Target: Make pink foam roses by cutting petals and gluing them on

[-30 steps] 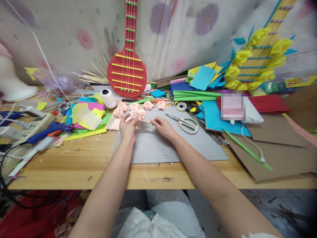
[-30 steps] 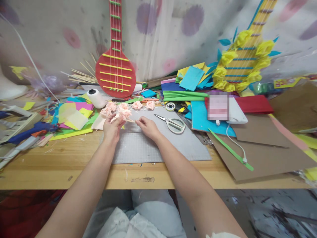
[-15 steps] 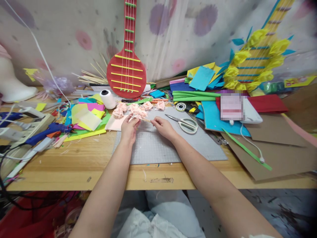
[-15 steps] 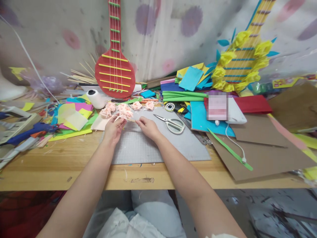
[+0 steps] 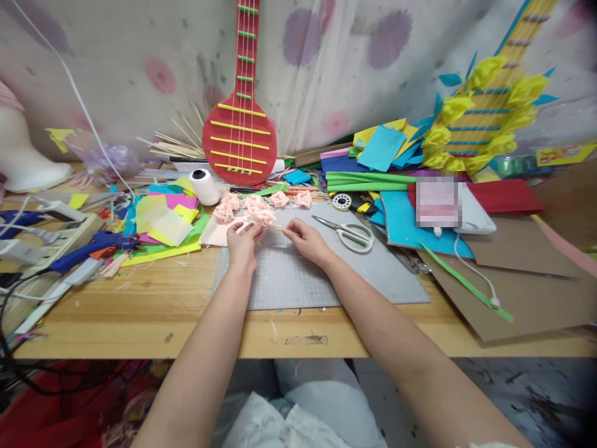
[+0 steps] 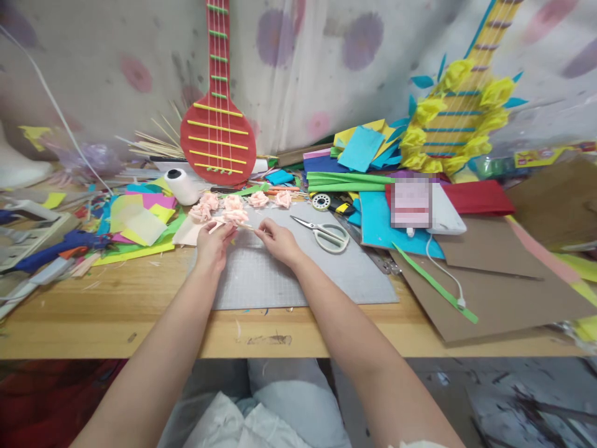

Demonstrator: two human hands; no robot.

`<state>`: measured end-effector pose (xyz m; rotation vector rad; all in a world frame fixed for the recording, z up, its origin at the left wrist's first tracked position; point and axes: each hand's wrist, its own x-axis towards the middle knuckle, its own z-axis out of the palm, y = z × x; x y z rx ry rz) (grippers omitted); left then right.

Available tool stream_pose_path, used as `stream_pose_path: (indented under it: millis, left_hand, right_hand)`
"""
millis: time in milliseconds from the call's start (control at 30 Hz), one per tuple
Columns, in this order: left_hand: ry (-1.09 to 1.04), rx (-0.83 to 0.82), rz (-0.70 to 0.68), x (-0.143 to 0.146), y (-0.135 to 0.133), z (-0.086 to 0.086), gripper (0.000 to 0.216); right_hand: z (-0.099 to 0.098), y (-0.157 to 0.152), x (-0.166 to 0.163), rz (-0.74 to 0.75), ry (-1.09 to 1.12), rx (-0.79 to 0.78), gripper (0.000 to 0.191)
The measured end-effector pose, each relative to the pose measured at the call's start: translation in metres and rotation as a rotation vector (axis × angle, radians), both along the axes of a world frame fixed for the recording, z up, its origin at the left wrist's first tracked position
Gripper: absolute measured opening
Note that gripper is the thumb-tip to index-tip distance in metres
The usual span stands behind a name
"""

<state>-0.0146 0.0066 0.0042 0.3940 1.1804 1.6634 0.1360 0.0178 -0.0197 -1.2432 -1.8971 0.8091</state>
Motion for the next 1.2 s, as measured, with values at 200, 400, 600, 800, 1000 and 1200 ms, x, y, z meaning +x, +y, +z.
stream_pose_path:
  millis: [200, 400, 600, 800, 1000, 1200]
  left_hand:
    - [-0.01, 0.005, 0.007, 0.0012, 0.0016, -0.0018, 0.04]
    - [-0.07, 0.027, -0.051, 0.0008, 0.0021, -0.0011, 0.034]
    - [-0.063, -0.024, -0.086, -0.0016, 0.0006, 0.0014, 0.029]
    - [0.052, 0.007, -0.014, -0.0016, 0.0005, 0.0016, 0.036]
    - [0.068, 0.021, 0.049, -0.0015, 0.0018, -0.0005, 0.038]
    - [0.062, 0.023, 0.024, -0.0005, 0.0011, -0.0013, 0.034]
  right_hand:
    - [0.002, 0.0002, 0.0004, -0.028, -0.035, 0.028, 0.026]
    - [0.0049, 0.0004, 0.0016, -0.048, -0.061, 0.043, 0.028]
    - [0.0056, 0.0006, 0.0036, -0.026, -0.131, 0.038, 0.029]
    - [0.0083, -0.0021, 0.002, 0.006, -0.217, 0.022, 0.031]
    - [0.0091, -0.0054, 0.0001, 0.005, -0.204, 0.032, 0.027]
    - [0.0068, -0.005, 0.0016, -0.015, -0.154, 0.067, 0.023]
